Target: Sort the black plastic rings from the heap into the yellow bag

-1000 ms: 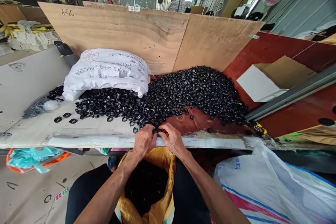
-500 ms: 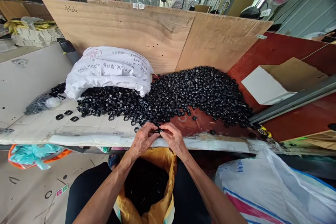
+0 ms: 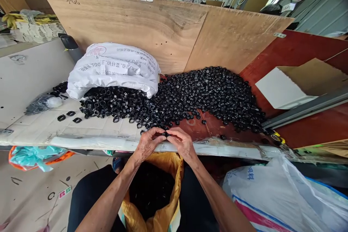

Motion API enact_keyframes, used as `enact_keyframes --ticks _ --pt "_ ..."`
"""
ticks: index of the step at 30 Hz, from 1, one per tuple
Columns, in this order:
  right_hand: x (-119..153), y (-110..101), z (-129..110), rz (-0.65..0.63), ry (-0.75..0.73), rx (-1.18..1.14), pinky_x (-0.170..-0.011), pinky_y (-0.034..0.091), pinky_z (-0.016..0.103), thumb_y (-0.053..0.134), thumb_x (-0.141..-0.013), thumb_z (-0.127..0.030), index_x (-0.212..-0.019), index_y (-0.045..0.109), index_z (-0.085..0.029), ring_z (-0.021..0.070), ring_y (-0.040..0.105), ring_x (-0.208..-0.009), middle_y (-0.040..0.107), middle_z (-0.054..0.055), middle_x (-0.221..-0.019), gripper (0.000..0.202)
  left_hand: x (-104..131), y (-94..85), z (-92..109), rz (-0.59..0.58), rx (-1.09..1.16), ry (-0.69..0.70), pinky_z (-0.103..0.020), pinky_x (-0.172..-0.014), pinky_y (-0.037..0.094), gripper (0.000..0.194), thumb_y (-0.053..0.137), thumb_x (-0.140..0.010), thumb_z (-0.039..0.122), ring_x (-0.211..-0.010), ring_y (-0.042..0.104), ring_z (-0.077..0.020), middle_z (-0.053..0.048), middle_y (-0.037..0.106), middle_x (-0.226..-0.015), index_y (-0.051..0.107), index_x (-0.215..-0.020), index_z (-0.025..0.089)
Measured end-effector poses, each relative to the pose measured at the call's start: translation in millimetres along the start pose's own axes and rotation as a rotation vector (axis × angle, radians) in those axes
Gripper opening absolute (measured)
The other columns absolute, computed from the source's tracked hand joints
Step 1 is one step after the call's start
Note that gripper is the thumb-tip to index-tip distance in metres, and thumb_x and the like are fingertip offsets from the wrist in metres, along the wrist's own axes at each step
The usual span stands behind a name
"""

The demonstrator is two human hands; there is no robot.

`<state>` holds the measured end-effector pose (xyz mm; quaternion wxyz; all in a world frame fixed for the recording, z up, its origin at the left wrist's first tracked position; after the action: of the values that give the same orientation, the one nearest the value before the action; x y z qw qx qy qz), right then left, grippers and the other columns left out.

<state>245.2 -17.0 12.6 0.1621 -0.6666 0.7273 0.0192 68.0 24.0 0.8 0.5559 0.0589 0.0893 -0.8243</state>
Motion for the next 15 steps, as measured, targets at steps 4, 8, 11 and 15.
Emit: enact_keyframes --ticks 4,8,11,15 --pt "3.4 0.2 0.2 -0.008 -0.037 0.053 -0.088 0.06 0.034 0.066 -0.093 -0.032 -0.114 0.079 -0.026 0.0234 0.069 -0.108 0.071 0.008 -0.116 0.026 -0.3 -3.5 5.6 0.024 -0.055 0.106 -0.035 -0.092 0.059 0.024 0.074 -0.091 0.039 -0.098 0.073 -0.0209 -0.008 0.077 -0.106 0.077 -0.105 0.019" --pt "6.6 3.2 5.2 0.044 0.005 0.075 -0.089 0.06 0.036 0.07 -0.091 -0.034 -0.116 0.074 -0.024 0.0232 0.073 -0.1 0.075 0.008 -0.113 0.027 0.0 -4.1 8.7 0.016 -0.094 0.13 -0.035 -0.092 0.059 0.021 0.074 -0.092 0.036 -0.098 0.074 -0.021 -0.008 0.077 -0.106 0.078 -0.106 0.02" --pt "8.3 5.0 5.5 0.056 0.013 0.129 -0.088 0.06 0.036 0.069 -0.092 -0.035 -0.112 0.072 -0.024 0.0236 0.074 -0.096 0.077 0.007 -0.109 0.024 0.6 -4.1 10.7 0.017 -0.115 0.142 -0.036 -0.094 0.058 0.019 0.072 -0.093 0.034 -0.099 0.074 -0.0213 -0.008 0.078 -0.105 0.078 -0.105 0.019" --pt "8.3 4.9 -0.8 0.07 -0.033 0.214 -0.089 0.06 0.037 0.064 -0.096 -0.034 -0.113 0.072 -0.025 0.0236 0.074 -0.098 0.077 0.007 -0.11 0.021 1.9 -4.1 12.3 0.022 -0.134 0.132 -0.037 -0.096 0.058 0.019 0.07 -0.094 0.032 -0.103 0.073 -0.022 -0.008 0.078 -0.108 0.077 -0.107 0.02"
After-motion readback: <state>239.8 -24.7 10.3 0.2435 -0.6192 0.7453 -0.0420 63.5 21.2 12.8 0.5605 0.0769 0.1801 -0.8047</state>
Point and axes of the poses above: each hand's wrist, its own x-axis away from the middle knuckle, its own y-axis out of the palm, z = x × y, the point moved 3 cm from there along -x, towards the middle knuckle
